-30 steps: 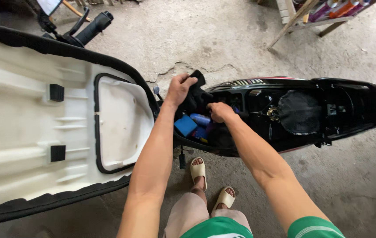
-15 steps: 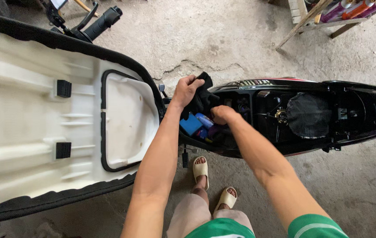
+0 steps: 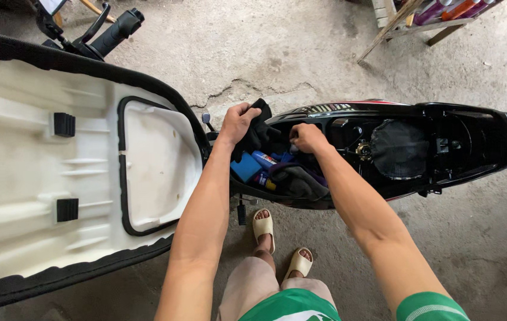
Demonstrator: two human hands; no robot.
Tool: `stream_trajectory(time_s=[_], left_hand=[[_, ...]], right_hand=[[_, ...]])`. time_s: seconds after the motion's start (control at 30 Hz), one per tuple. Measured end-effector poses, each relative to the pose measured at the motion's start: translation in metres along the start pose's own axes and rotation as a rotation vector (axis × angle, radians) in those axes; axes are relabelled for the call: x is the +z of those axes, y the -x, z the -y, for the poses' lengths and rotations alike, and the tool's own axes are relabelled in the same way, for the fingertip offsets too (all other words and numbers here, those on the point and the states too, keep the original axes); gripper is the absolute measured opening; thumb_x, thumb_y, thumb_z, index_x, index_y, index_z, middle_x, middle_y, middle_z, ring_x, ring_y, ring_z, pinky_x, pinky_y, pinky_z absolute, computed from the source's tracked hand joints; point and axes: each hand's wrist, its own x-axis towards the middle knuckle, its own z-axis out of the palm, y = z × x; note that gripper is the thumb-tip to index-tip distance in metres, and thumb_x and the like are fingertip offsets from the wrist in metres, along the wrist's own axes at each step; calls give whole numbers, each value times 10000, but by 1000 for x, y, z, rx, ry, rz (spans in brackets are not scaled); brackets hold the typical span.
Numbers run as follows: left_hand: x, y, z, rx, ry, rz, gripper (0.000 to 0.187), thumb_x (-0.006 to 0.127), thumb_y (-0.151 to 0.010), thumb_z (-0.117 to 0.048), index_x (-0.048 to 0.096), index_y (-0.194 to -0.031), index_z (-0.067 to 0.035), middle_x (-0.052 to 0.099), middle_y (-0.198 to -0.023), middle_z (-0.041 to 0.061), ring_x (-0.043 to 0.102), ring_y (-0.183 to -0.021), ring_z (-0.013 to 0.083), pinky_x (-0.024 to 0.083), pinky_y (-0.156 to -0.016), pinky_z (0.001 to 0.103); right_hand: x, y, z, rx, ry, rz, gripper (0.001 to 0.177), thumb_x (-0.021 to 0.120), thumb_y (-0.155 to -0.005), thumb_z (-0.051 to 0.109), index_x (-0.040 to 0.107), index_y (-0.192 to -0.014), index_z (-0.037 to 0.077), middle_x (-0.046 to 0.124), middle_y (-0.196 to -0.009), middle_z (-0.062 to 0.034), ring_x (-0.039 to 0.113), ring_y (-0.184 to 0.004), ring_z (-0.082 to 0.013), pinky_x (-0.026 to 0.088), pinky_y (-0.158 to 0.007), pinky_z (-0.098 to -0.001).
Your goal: The person wipes the motorcycle's handlebars, dashboard, and side mirror with a purple cloth. They open the seat compartment, retrieve a black bag, hang it on the handlebars, and continue wiping the front and side panels of the motorcycle.
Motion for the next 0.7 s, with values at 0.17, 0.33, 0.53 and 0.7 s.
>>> stream_trajectory(time_s=[0.17,0.33,0.53,0.7], left_hand=[[9,4,4,63,23,53,237,713,-875,-229,725,-967,-11,675,-826,-50,580,-782,57,464,-716,249],[12,14,9,-147,-163,323,305,729,-931,-263,751,-1010,31,656,-888,104,574,-859,153,493,-798,326],[46,19,-7,-260,-765,365,449,714,-831,-397,746,-1208,-155,708,-1216,140,645,-1177,335,500,-992,419],[81,19,-36,-94,-797,307,686,859,-684,-324,630,-1295,-112,634,-1283,173,588,-1224,356,489,-1001,446]], right_hand=[[23,14,37,104,66,-38,317,750,-851,328,751,-1138,194,742,-1099,-143,696,-1044,-370,559,-905,-476],[40,-1,35,120,-40,-149,360,761,-796,292,751,-1135,169,721,-1072,-169,690,-976,-389,560,-808,-498],[-37,19,-12,132,-868,-239,287,633,-876,215,745,-971,-31,711,-863,-67,610,-777,-159,497,-717,-336],[-91,66,0,145,-1157,-143,185,613,-886,202,689,-991,70,656,-897,-35,606,-857,-155,507,-762,-314]])
